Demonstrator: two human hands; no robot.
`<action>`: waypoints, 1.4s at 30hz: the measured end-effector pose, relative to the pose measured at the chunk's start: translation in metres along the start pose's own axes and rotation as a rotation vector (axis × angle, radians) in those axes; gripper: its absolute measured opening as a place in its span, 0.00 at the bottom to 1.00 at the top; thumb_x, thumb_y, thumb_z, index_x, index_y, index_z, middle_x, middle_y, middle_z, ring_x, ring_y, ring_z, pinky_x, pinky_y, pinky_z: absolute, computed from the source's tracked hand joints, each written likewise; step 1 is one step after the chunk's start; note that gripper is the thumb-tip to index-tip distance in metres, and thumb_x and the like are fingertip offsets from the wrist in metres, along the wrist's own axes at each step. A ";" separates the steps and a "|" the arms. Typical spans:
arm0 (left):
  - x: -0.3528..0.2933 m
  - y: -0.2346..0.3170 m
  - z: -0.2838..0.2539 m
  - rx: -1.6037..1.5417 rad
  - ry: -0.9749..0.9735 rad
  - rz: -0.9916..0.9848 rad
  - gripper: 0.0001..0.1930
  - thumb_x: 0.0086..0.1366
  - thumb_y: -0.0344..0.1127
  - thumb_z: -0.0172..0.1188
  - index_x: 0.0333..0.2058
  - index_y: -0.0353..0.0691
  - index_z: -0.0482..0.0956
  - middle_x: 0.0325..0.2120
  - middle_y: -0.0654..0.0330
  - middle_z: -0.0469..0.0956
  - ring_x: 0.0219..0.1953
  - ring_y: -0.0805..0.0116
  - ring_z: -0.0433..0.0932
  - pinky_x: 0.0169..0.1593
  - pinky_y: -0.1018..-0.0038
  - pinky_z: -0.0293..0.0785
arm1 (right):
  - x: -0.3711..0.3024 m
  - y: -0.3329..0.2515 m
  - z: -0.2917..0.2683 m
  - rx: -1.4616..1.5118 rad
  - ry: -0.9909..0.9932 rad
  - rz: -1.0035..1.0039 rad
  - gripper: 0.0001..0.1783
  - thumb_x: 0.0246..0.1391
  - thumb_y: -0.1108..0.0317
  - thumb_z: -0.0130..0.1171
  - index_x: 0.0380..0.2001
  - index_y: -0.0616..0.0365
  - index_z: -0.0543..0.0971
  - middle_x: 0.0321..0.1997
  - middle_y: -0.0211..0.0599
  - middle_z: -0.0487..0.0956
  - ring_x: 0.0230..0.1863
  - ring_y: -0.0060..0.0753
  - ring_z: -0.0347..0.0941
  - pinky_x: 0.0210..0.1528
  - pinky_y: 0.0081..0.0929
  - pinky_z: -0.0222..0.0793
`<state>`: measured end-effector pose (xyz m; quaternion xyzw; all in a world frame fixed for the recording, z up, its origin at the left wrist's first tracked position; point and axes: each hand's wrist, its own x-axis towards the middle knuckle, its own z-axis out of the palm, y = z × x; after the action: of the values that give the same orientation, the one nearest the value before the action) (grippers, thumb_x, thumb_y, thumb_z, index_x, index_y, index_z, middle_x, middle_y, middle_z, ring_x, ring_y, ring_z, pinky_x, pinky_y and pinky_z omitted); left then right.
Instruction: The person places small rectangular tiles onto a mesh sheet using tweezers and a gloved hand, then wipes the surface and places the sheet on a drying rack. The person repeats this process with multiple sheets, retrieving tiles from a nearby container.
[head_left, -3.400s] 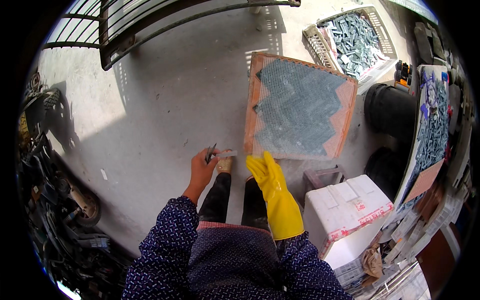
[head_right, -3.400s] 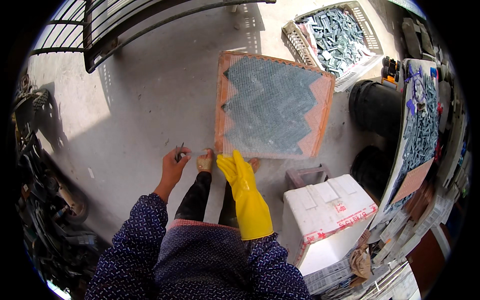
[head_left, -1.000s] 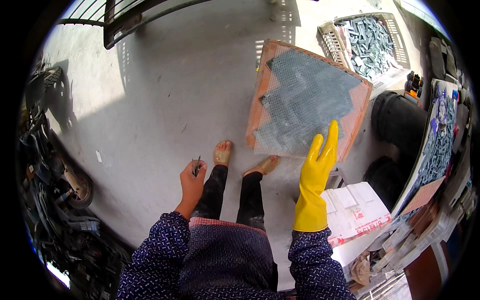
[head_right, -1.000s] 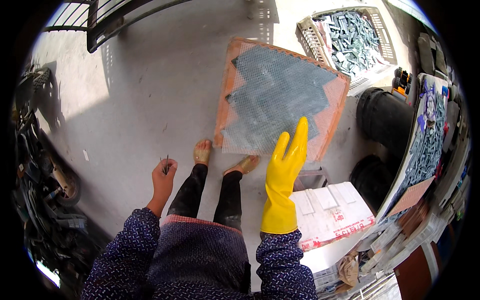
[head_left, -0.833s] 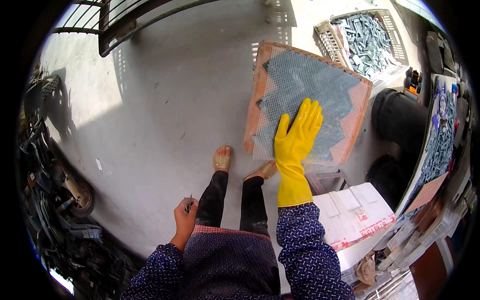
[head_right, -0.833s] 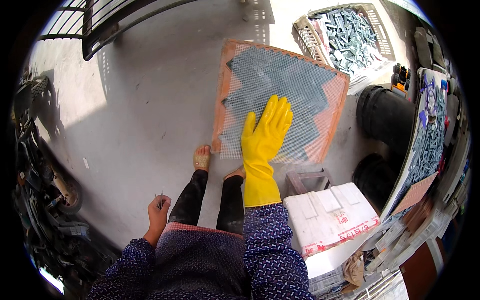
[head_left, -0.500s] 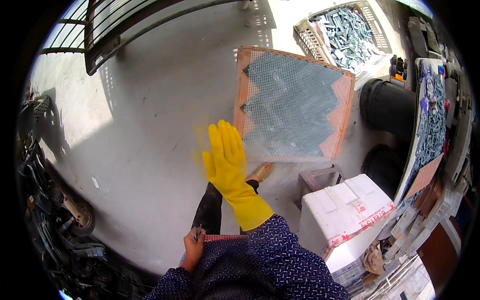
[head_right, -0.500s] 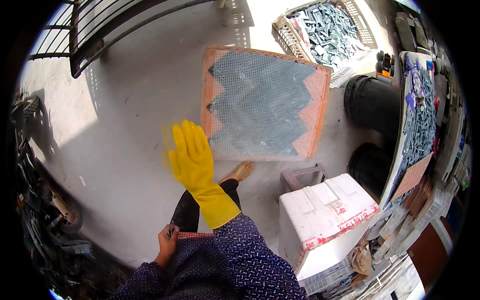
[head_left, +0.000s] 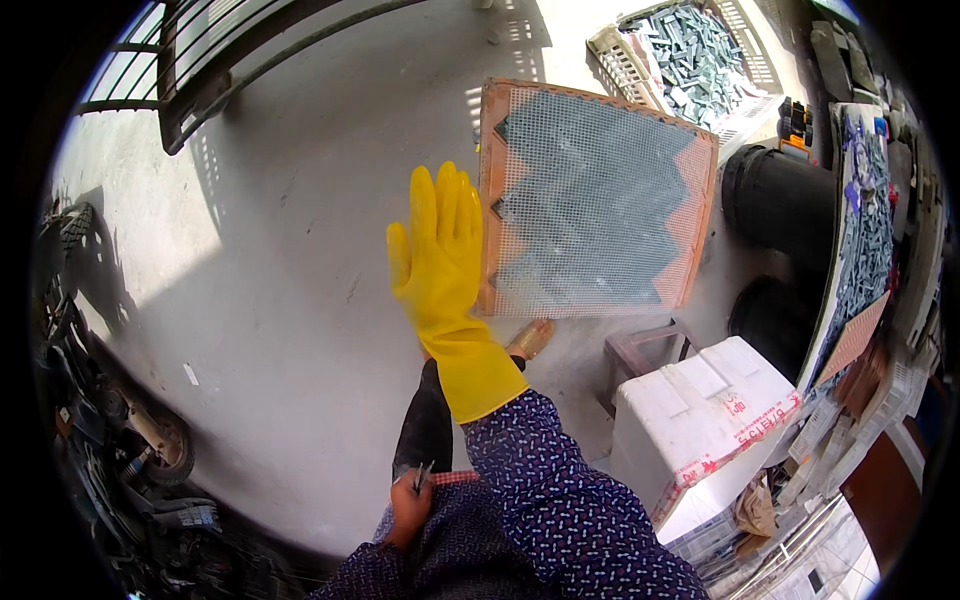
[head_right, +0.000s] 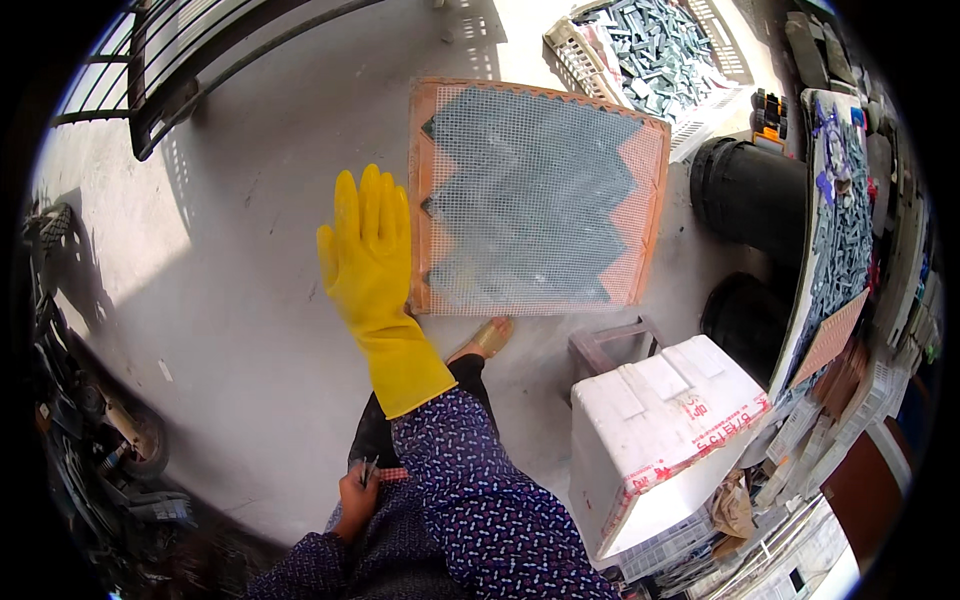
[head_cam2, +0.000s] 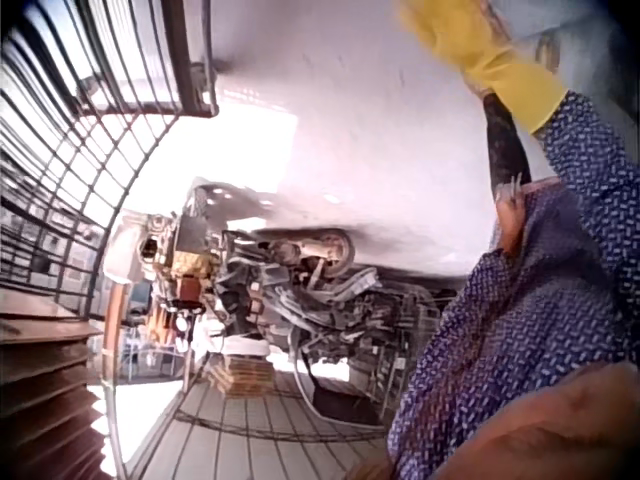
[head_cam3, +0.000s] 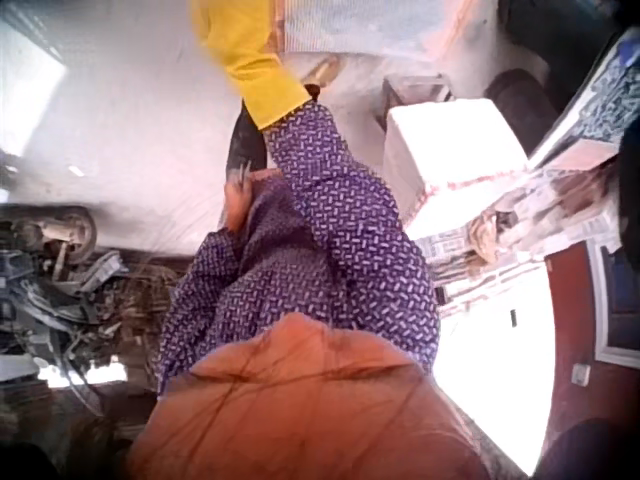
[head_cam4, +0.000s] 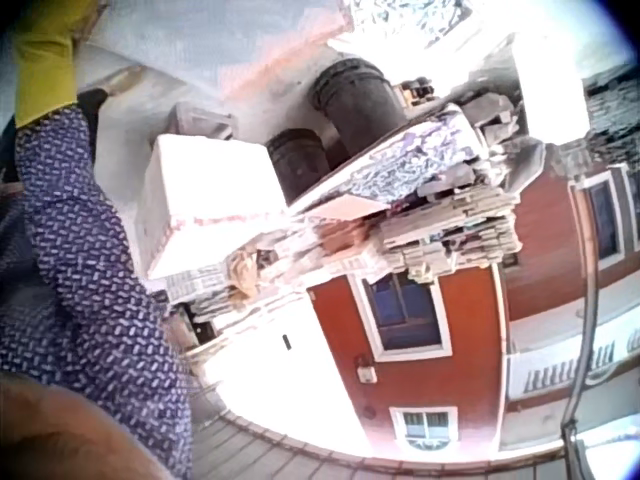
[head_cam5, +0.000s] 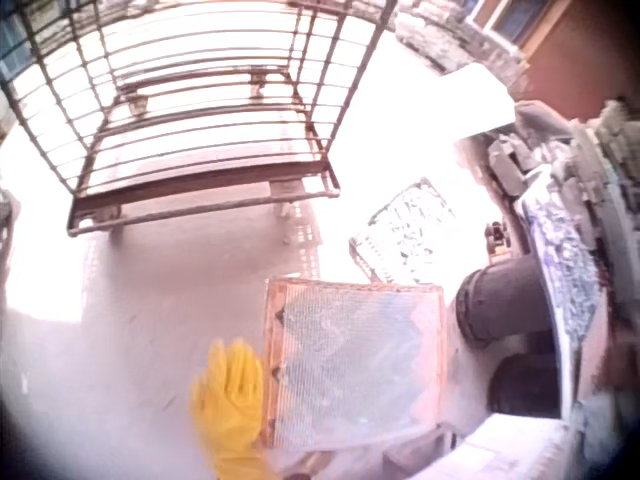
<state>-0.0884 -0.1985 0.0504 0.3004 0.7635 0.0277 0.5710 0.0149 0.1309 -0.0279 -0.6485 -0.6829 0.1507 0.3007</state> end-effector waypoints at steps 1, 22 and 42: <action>-0.001 -0.002 0.000 -0.027 0.012 -0.004 0.05 0.55 0.30 0.56 0.25 0.34 0.74 0.15 0.52 0.70 0.19 0.63 0.71 0.26 0.69 0.65 | -0.002 0.001 -0.007 -0.025 0.006 0.025 0.30 0.52 0.62 0.51 0.57 0.62 0.60 0.61 0.54 0.59 0.60 0.56 0.55 0.63 0.45 0.45; 0.005 -0.002 -0.004 0.005 0.028 0.035 0.07 0.55 0.32 0.56 0.24 0.34 0.73 0.16 0.51 0.70 0.20 0.60 0.71 0.26 0.69 0.65 | -0.023 0.076 -0.066 -0.386 0.076 0.180 0.29 0.53 0.61 0.50 0.56 0.63 0.60 0.59 0.56 0.60 0.61 0.57 0.54 0.62 0.47 0.46; 0.012 -0.007 0.009 0.025 0.036 0.072 0.07 0.55 0.31 0.55 0.23 0.34 0.72 0.17 0.49 0.70 0.20 0.59 0.71 0.27 0.68 0.66 | -0.015 0.076 -0.065 -0.601 -0.042 0.327 0.26 0.56 0.64 0.45 0.57 0.65 0.60 0.60 0.57 0.59 0.62 0.55 0.52 0.65 0.46 0.40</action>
<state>-0.0856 -0.2011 0.0344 0.3344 0.7626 0.0439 0.5520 0.1146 0.1129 -0.0263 -0.8059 -0.5896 0.0021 0.0538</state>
